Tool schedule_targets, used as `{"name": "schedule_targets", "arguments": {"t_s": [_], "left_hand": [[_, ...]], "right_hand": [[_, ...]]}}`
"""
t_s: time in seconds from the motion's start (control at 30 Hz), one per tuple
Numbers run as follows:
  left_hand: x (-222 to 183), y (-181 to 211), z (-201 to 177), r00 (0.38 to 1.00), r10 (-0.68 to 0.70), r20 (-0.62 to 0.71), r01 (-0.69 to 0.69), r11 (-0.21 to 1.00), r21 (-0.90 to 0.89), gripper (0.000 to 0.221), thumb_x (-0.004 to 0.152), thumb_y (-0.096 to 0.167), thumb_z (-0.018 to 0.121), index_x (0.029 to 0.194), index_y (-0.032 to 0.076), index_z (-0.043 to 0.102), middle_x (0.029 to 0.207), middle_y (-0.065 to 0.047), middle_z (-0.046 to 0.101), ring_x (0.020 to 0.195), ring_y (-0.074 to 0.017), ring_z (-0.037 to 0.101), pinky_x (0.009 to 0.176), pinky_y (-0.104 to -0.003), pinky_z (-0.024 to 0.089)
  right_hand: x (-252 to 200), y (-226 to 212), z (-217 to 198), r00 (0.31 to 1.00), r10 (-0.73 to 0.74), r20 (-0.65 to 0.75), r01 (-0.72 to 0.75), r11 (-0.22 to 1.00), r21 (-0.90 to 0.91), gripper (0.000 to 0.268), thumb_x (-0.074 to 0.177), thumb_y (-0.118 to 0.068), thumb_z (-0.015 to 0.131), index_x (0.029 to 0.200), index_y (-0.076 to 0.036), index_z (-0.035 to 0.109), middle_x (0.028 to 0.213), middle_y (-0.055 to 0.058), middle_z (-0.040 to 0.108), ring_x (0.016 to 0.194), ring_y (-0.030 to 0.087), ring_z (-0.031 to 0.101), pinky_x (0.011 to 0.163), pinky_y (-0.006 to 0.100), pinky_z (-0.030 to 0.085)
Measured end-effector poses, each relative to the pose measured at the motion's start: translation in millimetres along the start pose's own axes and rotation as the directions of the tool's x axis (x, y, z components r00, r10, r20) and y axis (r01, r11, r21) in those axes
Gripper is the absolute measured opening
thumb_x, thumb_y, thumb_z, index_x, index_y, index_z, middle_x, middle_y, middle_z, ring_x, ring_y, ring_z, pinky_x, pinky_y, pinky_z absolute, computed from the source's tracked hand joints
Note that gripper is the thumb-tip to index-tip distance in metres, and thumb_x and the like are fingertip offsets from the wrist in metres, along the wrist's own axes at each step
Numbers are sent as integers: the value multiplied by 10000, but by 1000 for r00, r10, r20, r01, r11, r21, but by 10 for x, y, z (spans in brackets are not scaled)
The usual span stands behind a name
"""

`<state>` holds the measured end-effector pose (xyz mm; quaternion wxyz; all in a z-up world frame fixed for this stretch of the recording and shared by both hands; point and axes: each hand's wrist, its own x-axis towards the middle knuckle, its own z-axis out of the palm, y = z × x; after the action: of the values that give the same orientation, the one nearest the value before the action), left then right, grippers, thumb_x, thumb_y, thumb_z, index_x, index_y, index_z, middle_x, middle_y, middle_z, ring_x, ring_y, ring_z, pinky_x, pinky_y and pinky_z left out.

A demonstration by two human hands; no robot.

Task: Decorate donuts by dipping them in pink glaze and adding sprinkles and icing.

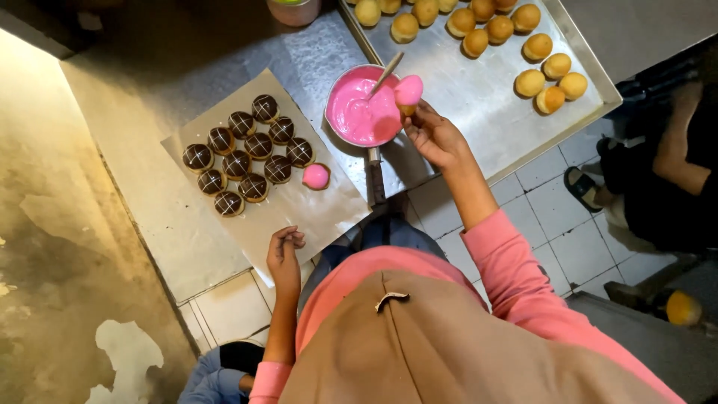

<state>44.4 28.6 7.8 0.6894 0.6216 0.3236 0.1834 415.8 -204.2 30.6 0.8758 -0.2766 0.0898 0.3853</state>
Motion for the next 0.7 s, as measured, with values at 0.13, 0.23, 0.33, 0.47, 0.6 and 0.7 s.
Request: {"name": "schedule_targets", "arguments": {"t_s": [0.13, 0.23, 0.33, 0.47, 0.6, 0.7], "left_hand": [[3, -3, -31, 1000, -3, 21, 3, 1000, 8, 218, 1045, 6, 455, 1175, -16, 629, 1005, -83, 664, 899, -146, 620, 865, -293, 531], [58, -2, -20, 998, -3, 65, 2, 1000, 4, 215, 1047, 8, 458, 1172, -19, 631, 1000, -86, 662, 901, -147, 618, 865, -294, 530], [138, 26, 27, 993, -1, 116, -2, 1000, 27, 215, 1050, 11, 458, 1172, -23, 631, 1008, -88, 668, 902, -148, 617, 866, -291, 527], [254, 91, 130, 984, 3, 179, -15, 998, 64, 205, 1045, 8, 466, 1162, -29, 630, 998, -96, 671, 887, -152, 630, 842, -294, 539], [391, -8, 215, 967, 4, 254, -12, 1000, 27, 210, 1058, 9, 448, 1164, -32, 625, 1004, -98, 665, 879, -147, 623, 834, -294, 547], [490, -69, 301, 956, -1, 294, -10, 999, 36, 231, 1032, -4, 439, 1180, -34, 614, 997, -103, 676, 878, -149, 632, 826, -290, 539]], "right_hand": [[-62, -75, -125, 999, -39, 30, 34, 990, 137, 381, 1014, -21, 609, 1385, 25, 536, 1267, 165, 638, 1066, 240, 660, 921, 300, 590], [-201, -219, -276, 996, -88, 21, 80, 969, 236, 386, 1001, 1, 616, 1376, 19, 525, 1259, 175, 621, 1084, 267, 652, 936, 304, 593], [-438, -416, -457, 989, -141, -38, 146, 930, 337, 376, 1001, 23, 622, 1360, 32, 510, 1257, 189, 607, 1098, 295, 643, 935, 317, 595], [-781, -661, -862, 954, -251, -166, 297, 873, 387, 395, 988, 48, 611, 1367, 83, 506, 1266, 230, 597, 1083, 325, 635, 920, 343, 598], [-1198, -862, -1076, 909, -376, -180, 416, 842, 343, 378, 990, 56, 606, 1361, 48, 534, 1286, 197, 600, 1105, 303, 642, 944, 342, 599], [-1487, -965, -1175, 852, -443, -278, 519, 780, 348, 361, 989, 46, 610, 1346, 63, 562, 1298, 211, 615, 1099, 319, 648, 927, 349, 600]]}}
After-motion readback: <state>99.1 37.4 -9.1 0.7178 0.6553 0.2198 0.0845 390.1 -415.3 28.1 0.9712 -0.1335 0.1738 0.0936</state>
